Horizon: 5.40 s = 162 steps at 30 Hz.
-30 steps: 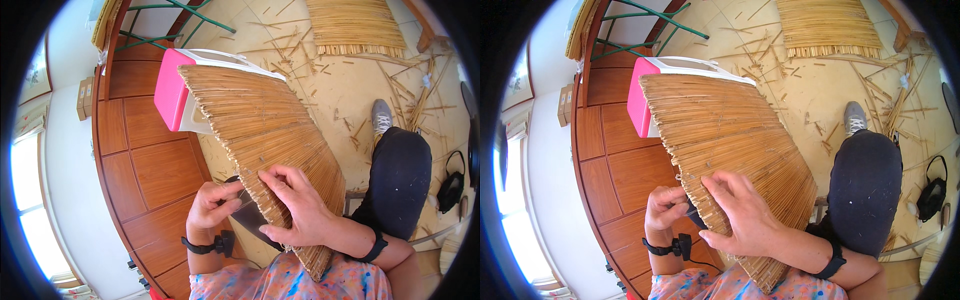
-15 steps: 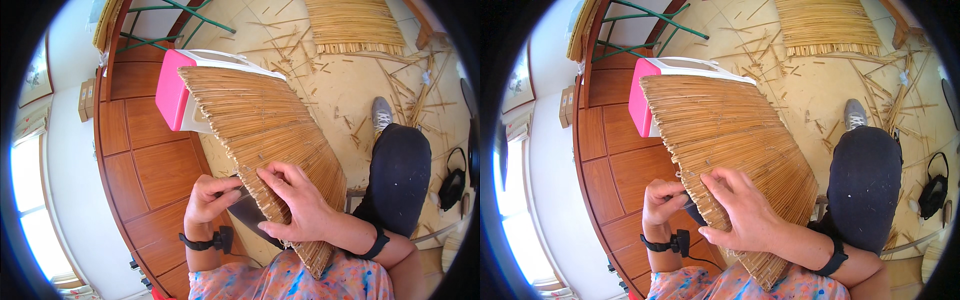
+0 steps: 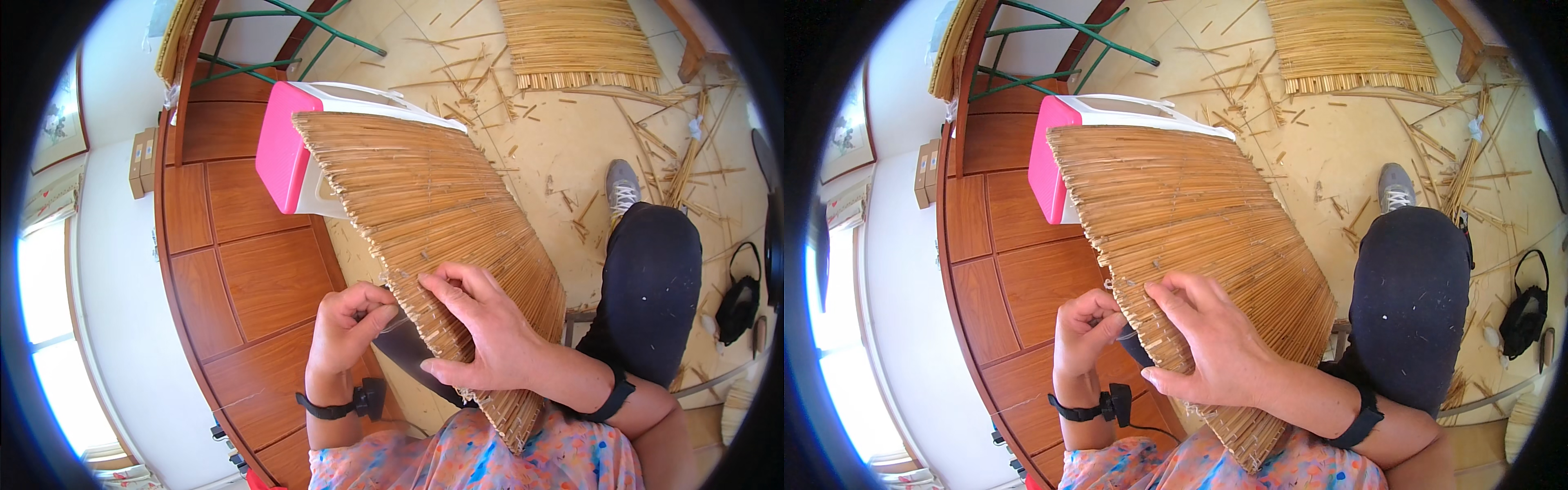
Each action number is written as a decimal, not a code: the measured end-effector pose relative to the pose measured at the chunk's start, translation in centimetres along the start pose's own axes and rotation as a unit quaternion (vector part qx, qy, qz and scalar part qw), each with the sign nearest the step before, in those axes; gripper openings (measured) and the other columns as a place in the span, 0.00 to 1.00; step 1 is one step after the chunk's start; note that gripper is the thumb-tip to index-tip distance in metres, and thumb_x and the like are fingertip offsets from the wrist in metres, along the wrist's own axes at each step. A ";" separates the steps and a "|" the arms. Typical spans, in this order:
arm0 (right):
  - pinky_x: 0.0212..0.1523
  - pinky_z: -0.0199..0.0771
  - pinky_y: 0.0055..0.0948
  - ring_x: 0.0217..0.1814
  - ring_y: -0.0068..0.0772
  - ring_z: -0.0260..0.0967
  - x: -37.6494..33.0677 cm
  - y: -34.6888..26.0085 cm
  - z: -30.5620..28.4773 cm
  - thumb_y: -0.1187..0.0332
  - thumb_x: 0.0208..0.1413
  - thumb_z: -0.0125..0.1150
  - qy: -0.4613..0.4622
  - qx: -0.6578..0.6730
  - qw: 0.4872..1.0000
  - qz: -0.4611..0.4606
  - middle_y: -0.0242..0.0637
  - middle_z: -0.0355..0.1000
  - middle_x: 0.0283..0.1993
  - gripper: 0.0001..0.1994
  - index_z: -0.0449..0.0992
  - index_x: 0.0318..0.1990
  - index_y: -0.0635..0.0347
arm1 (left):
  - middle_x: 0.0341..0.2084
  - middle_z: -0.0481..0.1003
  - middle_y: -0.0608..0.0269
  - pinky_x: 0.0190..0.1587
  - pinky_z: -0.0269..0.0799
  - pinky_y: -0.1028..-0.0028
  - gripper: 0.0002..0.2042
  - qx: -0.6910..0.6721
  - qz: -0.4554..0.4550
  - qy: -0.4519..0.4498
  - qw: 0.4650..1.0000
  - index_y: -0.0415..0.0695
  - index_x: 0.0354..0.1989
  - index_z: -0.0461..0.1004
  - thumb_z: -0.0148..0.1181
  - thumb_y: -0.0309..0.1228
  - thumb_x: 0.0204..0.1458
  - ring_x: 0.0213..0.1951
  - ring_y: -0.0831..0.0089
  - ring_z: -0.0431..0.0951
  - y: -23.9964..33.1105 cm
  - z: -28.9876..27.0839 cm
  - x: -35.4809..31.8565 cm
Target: The person assembles a bamboo mat by threading a needle and stitching together individual bamboo slats, holding the mat on their lap and pulling the thread tight through pre-made holes.
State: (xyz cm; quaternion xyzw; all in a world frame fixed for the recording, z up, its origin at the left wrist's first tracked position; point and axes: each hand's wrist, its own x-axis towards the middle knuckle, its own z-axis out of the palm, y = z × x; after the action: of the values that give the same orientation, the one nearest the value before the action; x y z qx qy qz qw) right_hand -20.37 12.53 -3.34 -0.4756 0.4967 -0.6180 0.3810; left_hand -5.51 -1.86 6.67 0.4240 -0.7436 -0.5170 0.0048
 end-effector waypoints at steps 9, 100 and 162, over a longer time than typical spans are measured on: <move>0.61 0.62 0.43 0.61 0.54 0.58 -0.1 -0.1 0.1 0.57 0.42 0.70 0.002 0.010 1.000 0.006 0.53 0.59 0.58 0.41 0.61 0.62 0.72 | 0.18 0.73 0.67 0.21 0.60 0.85 0.02 0.017 -0.071 0.058 0.996 0.36 0.32 0.72 0.55 0.17 0.54 0.19 0.85 0.68 1.1 0.8 -1.1; 0.37 0.76 0.22 0.35 0.25 0.76 3.9 -26.0 -11.7 0.65 0.59 0.64 0.259 -0.083 0.953 -0.134 0.41 0.79 0.37 0.14 0.80 0.39 0.71 | 0.43 0.76 0.52 0.45 0.74 0.64 0.16 0.219 0.578 0.541 0.570 0.40 0.40 0.78 0.63 0.16 0.40 0.43 0.56 0.77 3.4 -1.7 -13.6; 0.28 0.68 0.46 0.26 0.61 0.69 -2.2 -3.9 -6.3 0.63 0.62 0.50 0.318 -0.260 0.909 0.070 0.59 0.68 0.22 0.20 0.73 0.23 0.70 | 0.28 0.76 0.57 0.30 0.71 0.73 0.03 0.147 0.593 0.297 0.734 0.39 0.31 0.76 0.64 0.21 0.51 0.27 0.67 0.76 6.4 10.1 0.2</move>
State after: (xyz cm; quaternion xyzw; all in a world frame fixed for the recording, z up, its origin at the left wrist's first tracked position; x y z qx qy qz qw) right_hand -25.86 17.03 -0.32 -0.2997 0.7669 -0.5571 0.1080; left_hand -14.16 6.42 6.82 0.0245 -0.8716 -0.1416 0.4687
